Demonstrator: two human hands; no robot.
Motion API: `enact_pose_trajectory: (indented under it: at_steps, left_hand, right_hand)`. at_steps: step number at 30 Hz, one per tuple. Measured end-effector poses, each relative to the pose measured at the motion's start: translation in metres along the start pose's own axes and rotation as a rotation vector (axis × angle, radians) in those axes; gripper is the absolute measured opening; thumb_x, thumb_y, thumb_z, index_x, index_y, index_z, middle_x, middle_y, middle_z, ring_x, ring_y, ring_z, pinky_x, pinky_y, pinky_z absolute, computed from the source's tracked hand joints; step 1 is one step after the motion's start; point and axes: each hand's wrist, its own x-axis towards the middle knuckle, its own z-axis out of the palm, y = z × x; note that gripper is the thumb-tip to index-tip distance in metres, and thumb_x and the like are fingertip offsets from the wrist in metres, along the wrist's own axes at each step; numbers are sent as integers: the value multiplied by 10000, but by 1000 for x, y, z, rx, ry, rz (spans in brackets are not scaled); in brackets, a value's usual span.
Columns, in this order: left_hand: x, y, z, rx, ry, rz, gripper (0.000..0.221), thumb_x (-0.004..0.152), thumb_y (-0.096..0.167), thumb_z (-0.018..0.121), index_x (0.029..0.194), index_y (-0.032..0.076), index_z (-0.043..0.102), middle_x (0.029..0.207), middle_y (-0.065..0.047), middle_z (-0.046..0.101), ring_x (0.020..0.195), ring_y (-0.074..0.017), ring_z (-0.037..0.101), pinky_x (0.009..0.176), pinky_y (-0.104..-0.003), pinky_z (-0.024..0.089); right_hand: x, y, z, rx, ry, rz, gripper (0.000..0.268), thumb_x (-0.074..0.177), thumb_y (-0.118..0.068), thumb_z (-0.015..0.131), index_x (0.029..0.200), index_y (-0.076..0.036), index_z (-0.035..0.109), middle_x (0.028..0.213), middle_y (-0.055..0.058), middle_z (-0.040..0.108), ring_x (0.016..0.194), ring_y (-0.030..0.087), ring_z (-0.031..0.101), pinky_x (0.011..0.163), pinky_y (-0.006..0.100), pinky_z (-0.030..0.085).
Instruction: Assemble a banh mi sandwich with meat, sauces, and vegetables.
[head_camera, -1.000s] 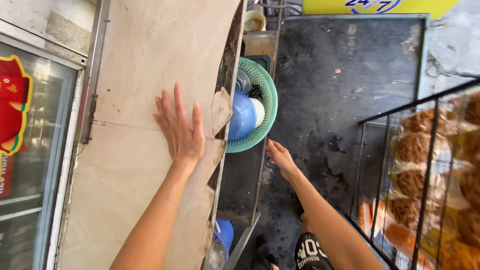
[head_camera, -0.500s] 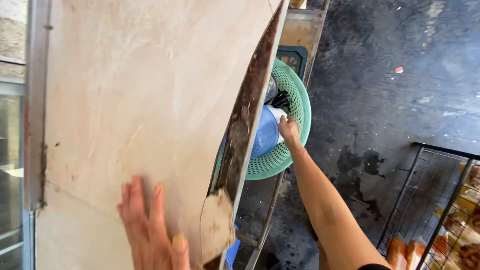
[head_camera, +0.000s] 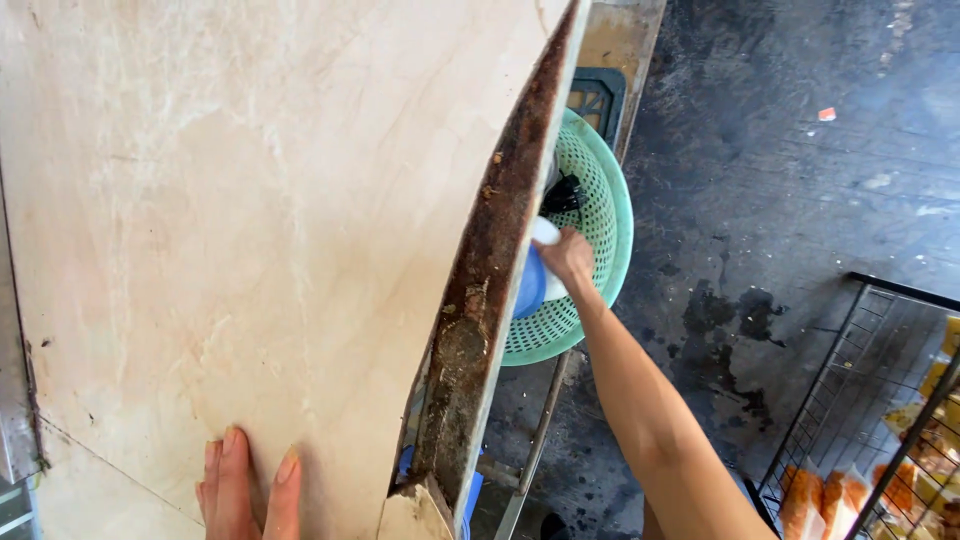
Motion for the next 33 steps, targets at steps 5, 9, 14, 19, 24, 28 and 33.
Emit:
enact_pose_trajectory:
  at_steps: [5, 9, 14, 19, 24, 28, 33]
  left_hand:
    - [39, 95, -28, -5, 57, 160, 388, 1057, 311, 559, 1346, 54, 578, 1476, -341, 488, 1458, -526, 416, 1234, -697, 273]
    - [53, 136, -54, -79, -40, 139, 626, 1059, 483, 331, 1488, 45, 459, 1593, -305, 351, 1513, -531, 313, 1225, -723, 219]
    - [58, 149, -63, -138, -74, 146, 641, 1065, 463, 348, 1553, 50, 395, 1654, -294, 291, 1559, -527, 263, 1263, -701, 189]
    - [60, 151, -69, -208, -90, 171, 644, 1065, 419, 387, 1589, 48, 340, 1676, -295, 239, 1579, -515, 199, 1279, -678, 123]
    - [58, 150, -70, -238, -46, 211, 700, 1055, 468, 405, 1612, 54, 314, 1669, -308, 210, 1567, -506, 152, 1249, -676, 84]
    - [57, 144, -71, -339, 34, 236, 800, 1023, 572, 439, 1625, 65, 296, 1680, -270, 216, 1573, -465, 153, 1252, -643, 72]
    - [9, 140, -82, -1434, -68, -39, 880, 1053, 659, 430, 1638, 31, 232, 1776, -161, 121, 1644, -285, 121, 1326, -440, 97]
  right_hand:
    - [-34, 29, 40, 564, -145, -29, 602, 777, -421, 825, 1192, -3, 700, 1041, 164, 773, 871, 265, 771, 797, 414, 629]
    - [-93, 8, 11, 811, -154, 35, 534, 791, -315, 872, 1141, 54, 707, 970, 169, 779, 767, 252, 760, 725, 395, 640]
    - [-145, 16, -39, 1125, -68, -19, 539, 788, -303, 856, 1154, 70, 723, 1022, 178, 777, 817, 252, 756, 748, 417, 629]
    - [-227, 30, -112, 1359, -48, -107, 556, 776, -310, 849, 1171, 48, 688, 1079, 164, 768, 900, 233, 777, 811, 392, 645]
    - [-368, 18, -187, 693, 235, -360, 385, 835, -302, 826, 1050, 14, 774, 912, 106, 792, 798, 153, 718, 726, 319, 571]
    - [-485, -9, -221, 189, 378, -551, 261, 819, -258, 831, 922, -25, 775, 722, 93, 733, 654, 175, 715, 658, 349, 562]
    - [-626, -63, -223, -296, 487, -1367, 154, 773, -182, 849, 792, -91, 727, 699, 24, 666, 696, 247, 669, 740, 385, 534]
